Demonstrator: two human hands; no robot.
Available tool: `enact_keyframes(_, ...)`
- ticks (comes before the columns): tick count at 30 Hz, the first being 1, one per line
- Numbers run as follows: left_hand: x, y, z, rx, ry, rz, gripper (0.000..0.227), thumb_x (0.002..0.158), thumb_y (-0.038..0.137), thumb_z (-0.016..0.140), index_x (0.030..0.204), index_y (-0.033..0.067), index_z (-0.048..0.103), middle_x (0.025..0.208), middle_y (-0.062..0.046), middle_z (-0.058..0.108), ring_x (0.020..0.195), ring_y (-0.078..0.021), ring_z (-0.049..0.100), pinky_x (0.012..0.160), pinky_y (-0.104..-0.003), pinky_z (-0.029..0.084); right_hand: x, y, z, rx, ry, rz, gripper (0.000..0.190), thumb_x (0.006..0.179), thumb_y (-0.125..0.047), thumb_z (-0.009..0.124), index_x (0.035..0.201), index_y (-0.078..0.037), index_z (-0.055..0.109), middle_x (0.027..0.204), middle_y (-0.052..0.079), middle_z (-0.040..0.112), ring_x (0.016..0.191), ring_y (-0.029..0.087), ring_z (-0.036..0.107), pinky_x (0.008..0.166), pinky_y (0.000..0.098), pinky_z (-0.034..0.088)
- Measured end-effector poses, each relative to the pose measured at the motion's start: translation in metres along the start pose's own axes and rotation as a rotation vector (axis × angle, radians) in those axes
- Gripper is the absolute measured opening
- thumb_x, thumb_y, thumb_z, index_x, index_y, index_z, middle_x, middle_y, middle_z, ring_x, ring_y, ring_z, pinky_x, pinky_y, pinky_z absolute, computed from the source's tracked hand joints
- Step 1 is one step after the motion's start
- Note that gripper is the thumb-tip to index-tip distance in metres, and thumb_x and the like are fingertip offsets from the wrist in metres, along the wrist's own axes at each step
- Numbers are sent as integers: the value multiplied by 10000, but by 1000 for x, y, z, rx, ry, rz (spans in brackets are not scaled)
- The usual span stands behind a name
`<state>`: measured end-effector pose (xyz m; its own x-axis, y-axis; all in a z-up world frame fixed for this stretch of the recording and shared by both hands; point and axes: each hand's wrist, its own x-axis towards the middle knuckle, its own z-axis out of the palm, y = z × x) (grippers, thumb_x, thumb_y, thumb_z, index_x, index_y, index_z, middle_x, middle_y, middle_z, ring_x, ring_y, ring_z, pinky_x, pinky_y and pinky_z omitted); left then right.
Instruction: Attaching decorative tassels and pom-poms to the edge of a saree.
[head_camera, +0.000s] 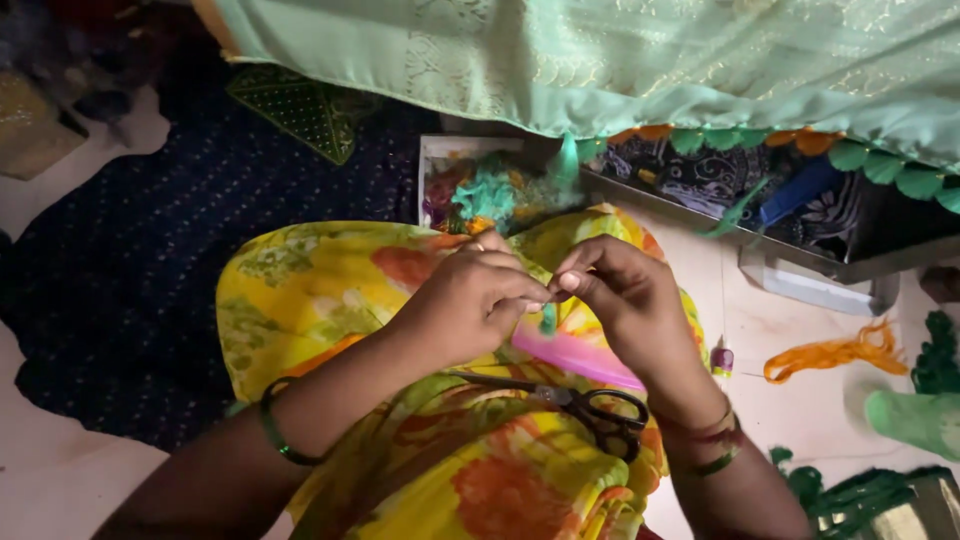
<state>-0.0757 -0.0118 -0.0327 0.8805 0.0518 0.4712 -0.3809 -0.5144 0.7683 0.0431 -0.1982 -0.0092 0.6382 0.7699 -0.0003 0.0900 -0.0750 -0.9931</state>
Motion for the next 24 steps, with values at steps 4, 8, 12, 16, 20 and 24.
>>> enact_keyframes(4,0,7,-1,-26,-23,54,239,796,-64,678,978,64,766,868,-88,713,904,-288,626,805,-384,517,10,-6,-13,-30,-112,4,29,973,-11,664,955,6,648,929,28,678,887,113,655,829,267,548)
enact_keyframes(8,-1,17,-2,-43,-64,86,261,785,-94,656,981,49,753,840,-108,656,905,-305,594,806,-400,498,18,-14,-19,2,-286,116,42,947,4,670,909,21,674,906,37,691,852,118,648,793,280,538)
enact_keyframes(12,-4,21,1,-73,-120,41,225,814,-71,674,975,58,763,834,-94,664,880,-292,581,799,-401,487,20,-20,-22,20,-354,235,32,926,14,675,908,24,699,868,42,696,846,124,652,798,290,536)
enact_keyframes(16,2,12,-10,-41,-64,20,164,850,0,703,980,74,769,887,-71,714,925,-262,619,848,-381,497,11,-31,-16,24,-223,150,20,932,8,687,918,19,695,906,48,715,877,134,680,820,294,550)
enact_keyframes(20,11,18,-23,-65,123,-129,156,941,153,704,1069,80,757,989,-87,736,1003,-244,677,918,-362,520,5,-23,-15,22,70,-27,49,938,4,693,986,6,680,950,73,733,907,148,698,852,303,569)
enact_keyframes(24,12,29,-11,-119,65,-255,202,947,271,731,1053,100,754,946,-82,751,908,-226,721,848,-342,553,-4,-23,-7,64,168,-36,83,938,15,698,1010,13,655,982,95,730,935,161,696,872,314,571)
